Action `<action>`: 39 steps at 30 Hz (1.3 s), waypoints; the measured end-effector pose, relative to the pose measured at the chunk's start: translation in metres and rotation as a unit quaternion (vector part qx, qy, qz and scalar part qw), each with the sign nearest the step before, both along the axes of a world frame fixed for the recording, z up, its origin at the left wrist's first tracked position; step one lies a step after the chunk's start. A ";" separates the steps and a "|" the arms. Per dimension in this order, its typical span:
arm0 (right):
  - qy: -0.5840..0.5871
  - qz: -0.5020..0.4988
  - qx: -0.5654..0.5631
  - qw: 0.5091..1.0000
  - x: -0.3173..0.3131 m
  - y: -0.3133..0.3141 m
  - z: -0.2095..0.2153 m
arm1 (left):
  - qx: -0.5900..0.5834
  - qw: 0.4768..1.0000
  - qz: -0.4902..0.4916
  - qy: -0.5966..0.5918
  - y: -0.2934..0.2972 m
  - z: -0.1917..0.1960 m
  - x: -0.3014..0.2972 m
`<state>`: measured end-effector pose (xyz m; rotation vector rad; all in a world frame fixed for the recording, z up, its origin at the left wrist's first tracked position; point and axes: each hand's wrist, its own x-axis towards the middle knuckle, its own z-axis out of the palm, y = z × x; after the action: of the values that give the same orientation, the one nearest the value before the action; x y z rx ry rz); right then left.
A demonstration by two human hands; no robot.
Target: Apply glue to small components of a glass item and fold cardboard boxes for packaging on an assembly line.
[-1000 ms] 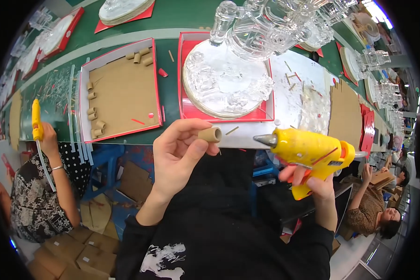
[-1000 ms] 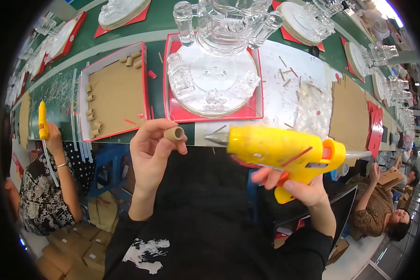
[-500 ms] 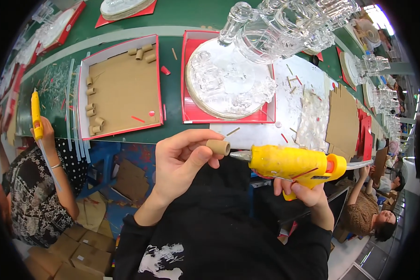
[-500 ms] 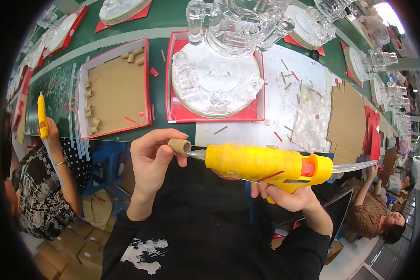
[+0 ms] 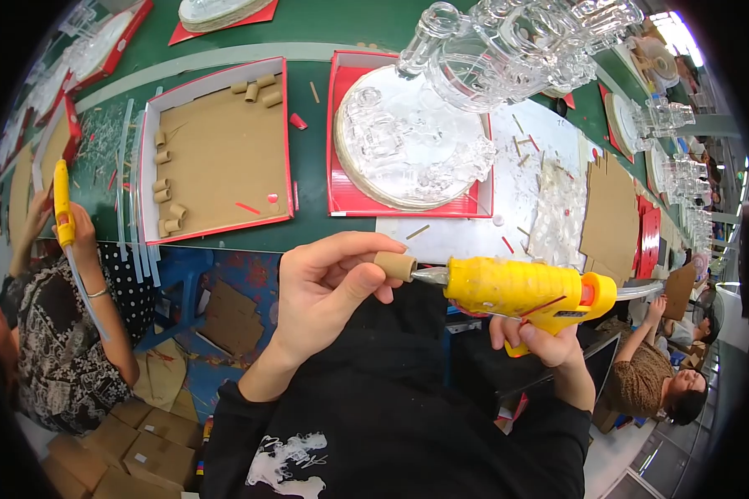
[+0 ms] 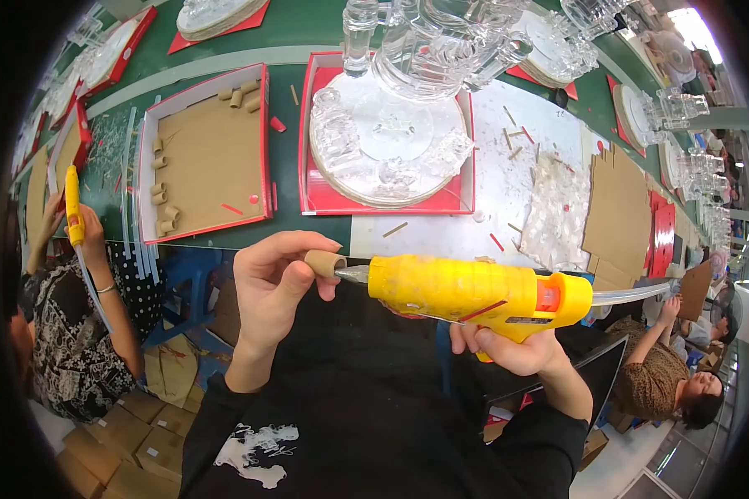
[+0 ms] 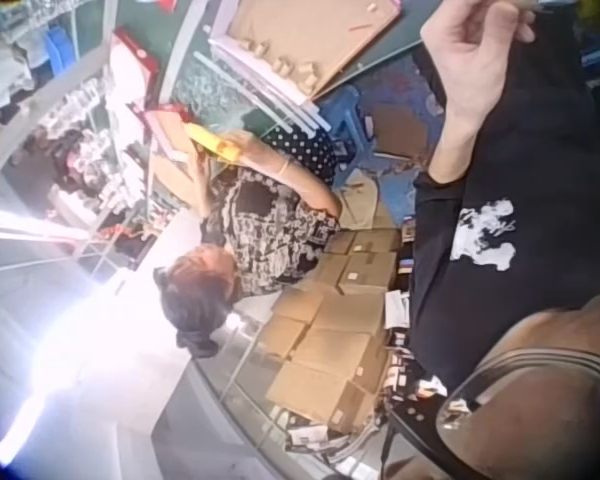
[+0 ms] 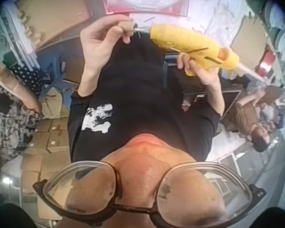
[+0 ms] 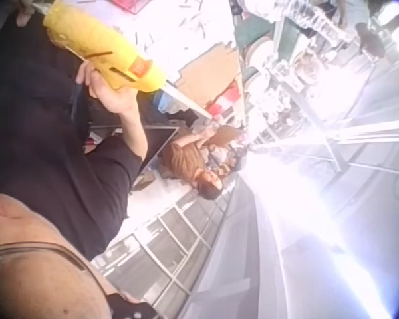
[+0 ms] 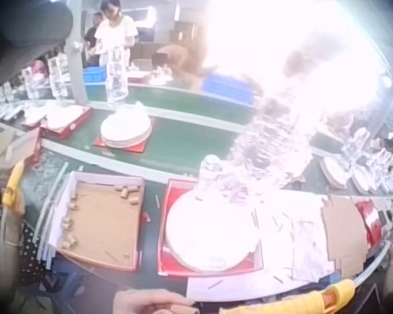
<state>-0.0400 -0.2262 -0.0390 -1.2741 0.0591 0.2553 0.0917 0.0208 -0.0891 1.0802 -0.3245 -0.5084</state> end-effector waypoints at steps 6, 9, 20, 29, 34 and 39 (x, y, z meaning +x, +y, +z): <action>-0.005 -0.008 0.001 1.000 -0.002 0.001 -0.001 | 0.001 1.000 -0.009 0.004 0.000 0.000 -0.002; -0.016 -0.005 -0.002 1.000 -0.003 0.000 -0.002 | -0.013 1.000 -0.009 0.005 0.000 -0.001 -0.003; -0.013 -0.002 -0.003 1.000 -0.007 -0.003 -0.005 | -0.010 1.000 -0.016 -0.001 0.002 -0.001 -0.005; -0.024 0.003 -0.005 1.000 -0.007 -0.005 -0.005 | -0.014 1.000 -0.015 0.000 0.002 0.002 -0.006; -0.026 0.011 -0.003 1.000 -0.005 -0.006 -0.006 | -0.014 1.000 -0.012 -0.007 0.001 0.001 -0.006; 0.014 -0.066 -0.045 0.997 -0.008 0.003 -0.002 | -0.011 1.000 -0.015 -0.015 0.002 0.001 -0.006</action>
<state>-0.0477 -0.2231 -0.0413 -1.3498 0.1799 0.1568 0.0859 0.0227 -0.0885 1.0646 -0.3723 -0.5137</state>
